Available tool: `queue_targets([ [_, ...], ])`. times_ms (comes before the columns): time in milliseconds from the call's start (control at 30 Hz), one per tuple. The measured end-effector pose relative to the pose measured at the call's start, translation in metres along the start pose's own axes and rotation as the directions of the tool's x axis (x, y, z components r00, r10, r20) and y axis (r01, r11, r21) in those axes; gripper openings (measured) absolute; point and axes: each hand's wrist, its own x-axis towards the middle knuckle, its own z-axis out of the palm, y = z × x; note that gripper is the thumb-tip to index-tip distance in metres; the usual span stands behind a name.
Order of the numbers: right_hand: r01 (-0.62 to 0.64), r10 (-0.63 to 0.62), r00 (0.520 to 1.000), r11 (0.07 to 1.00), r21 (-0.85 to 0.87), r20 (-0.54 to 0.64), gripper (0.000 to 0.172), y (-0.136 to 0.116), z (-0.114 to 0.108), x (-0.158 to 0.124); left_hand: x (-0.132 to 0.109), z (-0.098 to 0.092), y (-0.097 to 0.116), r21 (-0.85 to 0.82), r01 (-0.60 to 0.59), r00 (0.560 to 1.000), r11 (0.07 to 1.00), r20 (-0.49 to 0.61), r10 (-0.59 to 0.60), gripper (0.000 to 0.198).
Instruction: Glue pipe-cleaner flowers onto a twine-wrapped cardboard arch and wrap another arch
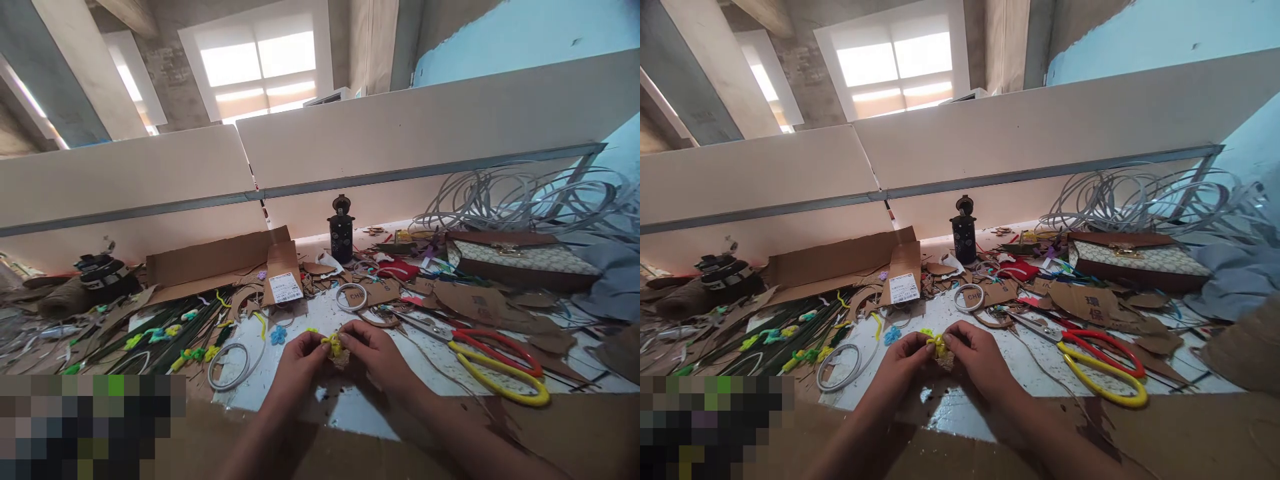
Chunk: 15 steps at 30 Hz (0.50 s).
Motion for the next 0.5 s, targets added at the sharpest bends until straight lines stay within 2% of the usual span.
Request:
queue_targets([
  [233, -0.052, 0.052, 0.998, 0.999, 0.002, 0.030, 0.020, 0.004, 0.003, 0.001, 0.001, 0.000, -0.006, 0.059, -0.010, 0.999, 0.998, 0.032, 0.008, 0.041],
  [333, -0.054, 0.054, 0.999, 0.998, -0.012, -0.002, 0.023, 0.006, 0.001, 0.002, 0.002, -0.009, 0.005, 0.201, -0.079, 0.996, 0.976, 0.045, 0.071, 0.031],
  [400, -0.068, 0.067, 0.997, 0.998, -0.004, -0.035, 0.026, 0.008, -0.001, 0.003, 0.005, -0.026, 0.019, 0.432, -0.198, 0.977, 0.880, 0.014, 0.213, 0.024],
  [433, -0.079, 0.079, 0.996, 0.997, 0.002, -0.050, 0.028, 0.008, -0.001, 0.004, 0.006, -0.037, 0.028, 0.582, -0.256, 0.949, 0.772, -0.002, 0.316, 0.022],
  [500, -0.097, 0.097, 0.993, 0.995, -0.002, -0.067, 0.030, 0.009, -0.002, 0.004, 0.008, -0.062, 0.044, 0.841, -0.210, 0.897, 0.499, -0.037, 0.440, 0.021],
])
